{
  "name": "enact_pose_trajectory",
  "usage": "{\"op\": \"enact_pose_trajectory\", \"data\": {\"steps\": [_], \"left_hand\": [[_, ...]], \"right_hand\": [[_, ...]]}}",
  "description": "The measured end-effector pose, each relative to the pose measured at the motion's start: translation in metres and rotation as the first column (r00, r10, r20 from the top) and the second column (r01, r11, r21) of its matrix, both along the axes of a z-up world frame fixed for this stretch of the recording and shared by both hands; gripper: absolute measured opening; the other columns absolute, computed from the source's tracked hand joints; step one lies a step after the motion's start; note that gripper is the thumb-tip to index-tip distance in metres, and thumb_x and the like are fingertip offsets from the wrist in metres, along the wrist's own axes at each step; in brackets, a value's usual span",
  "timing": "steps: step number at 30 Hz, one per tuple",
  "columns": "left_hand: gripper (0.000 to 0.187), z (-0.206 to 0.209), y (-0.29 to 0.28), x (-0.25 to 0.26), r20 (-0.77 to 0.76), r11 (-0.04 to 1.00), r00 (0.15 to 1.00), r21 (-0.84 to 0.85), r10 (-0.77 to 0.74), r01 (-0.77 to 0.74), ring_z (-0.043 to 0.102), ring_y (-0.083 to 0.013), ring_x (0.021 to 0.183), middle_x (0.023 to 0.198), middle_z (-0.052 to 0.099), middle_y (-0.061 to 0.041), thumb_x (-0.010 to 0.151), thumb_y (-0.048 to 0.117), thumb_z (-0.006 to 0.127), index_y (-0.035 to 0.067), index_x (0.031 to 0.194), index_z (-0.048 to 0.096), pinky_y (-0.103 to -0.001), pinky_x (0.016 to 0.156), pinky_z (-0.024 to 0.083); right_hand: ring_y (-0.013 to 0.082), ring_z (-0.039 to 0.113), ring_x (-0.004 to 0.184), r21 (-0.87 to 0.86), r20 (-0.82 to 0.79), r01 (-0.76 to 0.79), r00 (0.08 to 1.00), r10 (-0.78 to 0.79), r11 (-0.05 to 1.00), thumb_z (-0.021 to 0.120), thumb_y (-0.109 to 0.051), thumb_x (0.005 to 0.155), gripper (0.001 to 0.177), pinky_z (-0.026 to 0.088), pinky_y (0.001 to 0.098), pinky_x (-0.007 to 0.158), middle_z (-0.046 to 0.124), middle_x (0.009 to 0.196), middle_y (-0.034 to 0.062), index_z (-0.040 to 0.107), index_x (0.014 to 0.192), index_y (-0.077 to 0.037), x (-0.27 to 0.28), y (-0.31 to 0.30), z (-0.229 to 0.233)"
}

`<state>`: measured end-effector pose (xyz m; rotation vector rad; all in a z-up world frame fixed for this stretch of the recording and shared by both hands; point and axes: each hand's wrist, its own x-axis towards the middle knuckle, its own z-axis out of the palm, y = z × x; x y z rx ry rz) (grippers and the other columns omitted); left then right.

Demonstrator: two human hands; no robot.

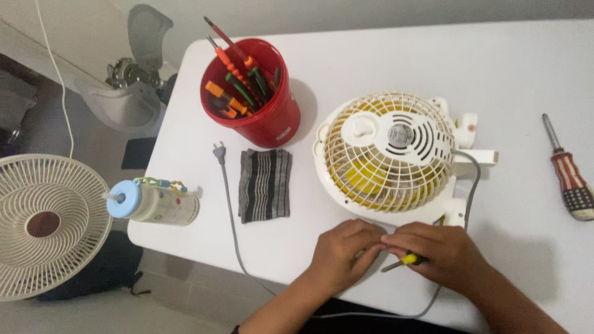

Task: The person assembles a small Minion-themed desk fan by hand-tightening the central hub nut, then flips the unit and uses a screwdriver to secure the base screws. The fan remains on the table with its power cord visible.

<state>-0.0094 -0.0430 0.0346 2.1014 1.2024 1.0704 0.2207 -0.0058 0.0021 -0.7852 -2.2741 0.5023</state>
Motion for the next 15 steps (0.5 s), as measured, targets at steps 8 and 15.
{"op": "enact_pose_trajectory", "data": {"steps": [8,15], "left_hand": [[0.009,-0.009,-0.002,-0.009,0.152,0.992,0.988,-0.114,-0.028,0.046,0.073,-0.0216,0.087,0.101,0.073,-0.007,0.093,0.007,0.076,0.007,0.102,0.074,-0.031,0.075,0.059],[0.014,-0.017,-0.007,-0.019,0.278,0.957,0.96,-0.275,-0.009,0.089,0.066,-0.0136,0.076,0.103,0.071,-0.006,0.093,0.008,0.076,0.006,0.107,0.075,-0.026,0.068,0.054]], "right_hand": [[0.0148,0.076,0.074,0.141,-0.068,-0.023,0.997,0.032,0.99,0.082,-0.014,0.075,0.031,0.061,0.0277,0.06,0.078,0.092,-0.0015,0.073,0.104,-0.015,-0.013,0.0,0.003],[0.0134,0.075,0.073,0.25,0.079,-0.016,0.997,-0.004,0.968,0.083,-0.017,0.073,0.031,0.059,0.0294,0.057,0.079,0.093,-0.0038,0.074,0.102,-0.018,-0.017,-0.002,0.003]]}}
